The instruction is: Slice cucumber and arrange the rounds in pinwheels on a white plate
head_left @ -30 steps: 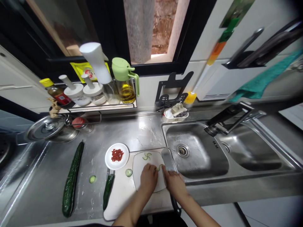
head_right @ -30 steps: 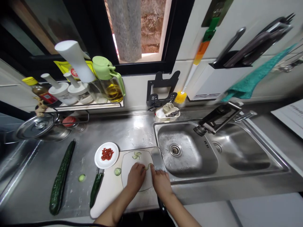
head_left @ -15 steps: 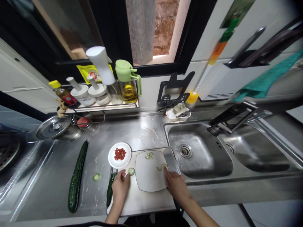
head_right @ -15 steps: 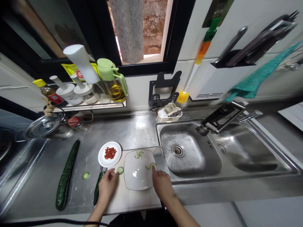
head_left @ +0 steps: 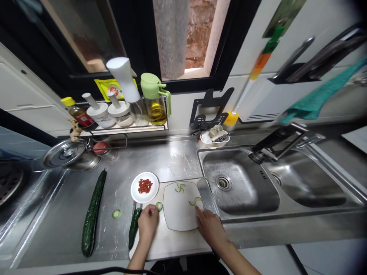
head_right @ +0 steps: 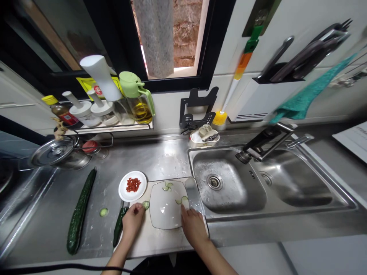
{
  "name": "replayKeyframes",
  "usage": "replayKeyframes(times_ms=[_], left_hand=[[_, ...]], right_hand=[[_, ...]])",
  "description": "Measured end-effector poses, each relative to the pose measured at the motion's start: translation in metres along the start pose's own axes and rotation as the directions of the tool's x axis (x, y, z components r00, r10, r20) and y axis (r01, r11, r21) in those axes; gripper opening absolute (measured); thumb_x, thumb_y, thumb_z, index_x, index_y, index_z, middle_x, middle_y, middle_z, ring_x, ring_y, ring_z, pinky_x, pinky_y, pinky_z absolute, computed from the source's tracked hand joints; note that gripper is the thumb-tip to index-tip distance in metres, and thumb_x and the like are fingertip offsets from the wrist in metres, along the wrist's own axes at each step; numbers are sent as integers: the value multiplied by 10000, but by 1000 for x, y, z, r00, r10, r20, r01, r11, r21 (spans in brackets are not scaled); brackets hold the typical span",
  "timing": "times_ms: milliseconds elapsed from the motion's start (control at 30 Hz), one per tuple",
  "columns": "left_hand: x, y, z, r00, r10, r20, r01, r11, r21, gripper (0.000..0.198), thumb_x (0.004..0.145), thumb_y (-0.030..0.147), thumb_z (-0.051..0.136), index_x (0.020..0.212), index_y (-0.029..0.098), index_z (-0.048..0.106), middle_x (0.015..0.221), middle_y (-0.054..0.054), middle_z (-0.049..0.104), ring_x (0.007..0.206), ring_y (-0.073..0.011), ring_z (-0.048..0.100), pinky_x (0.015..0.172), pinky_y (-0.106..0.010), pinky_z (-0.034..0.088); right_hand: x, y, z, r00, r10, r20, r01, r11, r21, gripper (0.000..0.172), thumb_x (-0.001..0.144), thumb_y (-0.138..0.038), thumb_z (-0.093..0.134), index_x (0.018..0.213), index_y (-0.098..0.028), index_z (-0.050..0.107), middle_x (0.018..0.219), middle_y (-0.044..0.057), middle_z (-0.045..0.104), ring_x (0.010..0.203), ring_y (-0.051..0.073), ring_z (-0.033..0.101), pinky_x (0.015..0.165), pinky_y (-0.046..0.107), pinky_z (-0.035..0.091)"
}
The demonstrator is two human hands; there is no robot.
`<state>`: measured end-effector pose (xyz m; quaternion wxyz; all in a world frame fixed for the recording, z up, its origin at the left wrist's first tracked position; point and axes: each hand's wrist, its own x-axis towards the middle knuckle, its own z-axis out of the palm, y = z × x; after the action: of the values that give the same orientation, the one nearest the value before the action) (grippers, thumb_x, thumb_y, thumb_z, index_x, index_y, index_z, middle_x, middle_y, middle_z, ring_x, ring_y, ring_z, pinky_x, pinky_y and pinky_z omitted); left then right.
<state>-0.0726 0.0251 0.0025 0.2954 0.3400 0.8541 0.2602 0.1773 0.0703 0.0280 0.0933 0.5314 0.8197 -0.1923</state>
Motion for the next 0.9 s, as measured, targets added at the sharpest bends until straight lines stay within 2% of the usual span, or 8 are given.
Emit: replayKeyframes(times_ms=[200, 300, 400, 500, 567, 700, 767, 900], left_hand=[[1, -3, 0, 998, -6, 61, 18, 979, -201, 351, 667, 525, 587, 744, 185, 630, 642, 9, 595, 589, -133, 504, 621, -233, 375], [1, 4, 0, 990, 42, 135, 9, 935, -354, 448, 595, 595, 641, 724, 167, 619, 576, 29, 528, 530, -103, 431, 555, -217, 336], [-3, 18, 1, 964, 87, 250, 42, 883, -468, 440, 587, 571, 674, 717, 158, 597, 536, 54, 457, 504, -79, 374, 522, -204, 293], [-9, 36, 5, 913, 162, 374, 74, 837, -542, 369, 610, 493, 691, 706, 156, 578, 546, 58, 450, 521, -69, 373, 532, -199, 286], [-14, 45, 9, 866, 194, 462, 119, 816, -565, 327, 612, 440, 700, 703, 154, 571, 554, 56, 463, 529, -66, 383, 532, -197, 281], [-22, 55, 20, 780, 161, 604, 264, 791, -552, 283, 607, 380, 700, 698, 153, 559, 536, 66, 459, 474, -40, 333, 480, -193, 210], [-25, 58, 24, 762, 130, 634, 336, 758, -559, 281, 592, 364, 707, 683, 153, 546, 510, 82, 421, 448, -26, 291, 462, -194, 171], [-32, 61, 28, 699, 17, 715, 549, 628, -552, 300, 542, 303, 732, 714, 161, 531, 518, 88, 432, 439, -15, 340, 457, -179, 165]], right_hand=[[0, -6, -11, 1000, -3, 10, 2, 995, 100, 365, 870, -166, 401, 1187, -165, 582, 989, 114, 663, 989, 280, 545, 792, 366, 374], [2, -11, -11, 997, -59, -43, 67, 966, 249, 314, 835, -162, 438, 1074, -163, 642, 937, 103, 661, 953, 258, 544, 842, 370, 385], [7, -17, -6, 987, -101, -125, 146, 889, 434, 289, 798, -170, 472, 1013, -168, 666, 939, 98, 652, 937, 235, 544, 889, 375, 385], [16, -23, -3, 987, -33, -155, 127, 747, 652, 312, 751, -205, 520, 1031, -192, 657, 1028, 90, 643, 973, 227, 546, 882, 375, 408], [23, -26, -4, 996, 40, -86, 43, 617, 786, 330, 730, -248, 545, 1039, -200, 650, 1048, 81, 646, 927, 214, 570, 814, 355, 446], [29, -28, -11, 999, 37, 31, -44, 426, 904, 232, 716, -318, 556, 863, -180, 671, 849, 44, 675, 804, 191, 597, 733, 314, 454], [28, -28, -14, 998, 54, 26, -46, 410, 911, 186, 714, -320, 550, 774, -177, 652, 764, 24, 661, 759, 177, 594, 709, 296, 444], [21, -25, -17, 995, 103, 10, -58, 475, 878, 136, 705, -297, 550, 721, -189, 629, 721, 9, 646, 722, 165, 580, 654, 269, 426]])
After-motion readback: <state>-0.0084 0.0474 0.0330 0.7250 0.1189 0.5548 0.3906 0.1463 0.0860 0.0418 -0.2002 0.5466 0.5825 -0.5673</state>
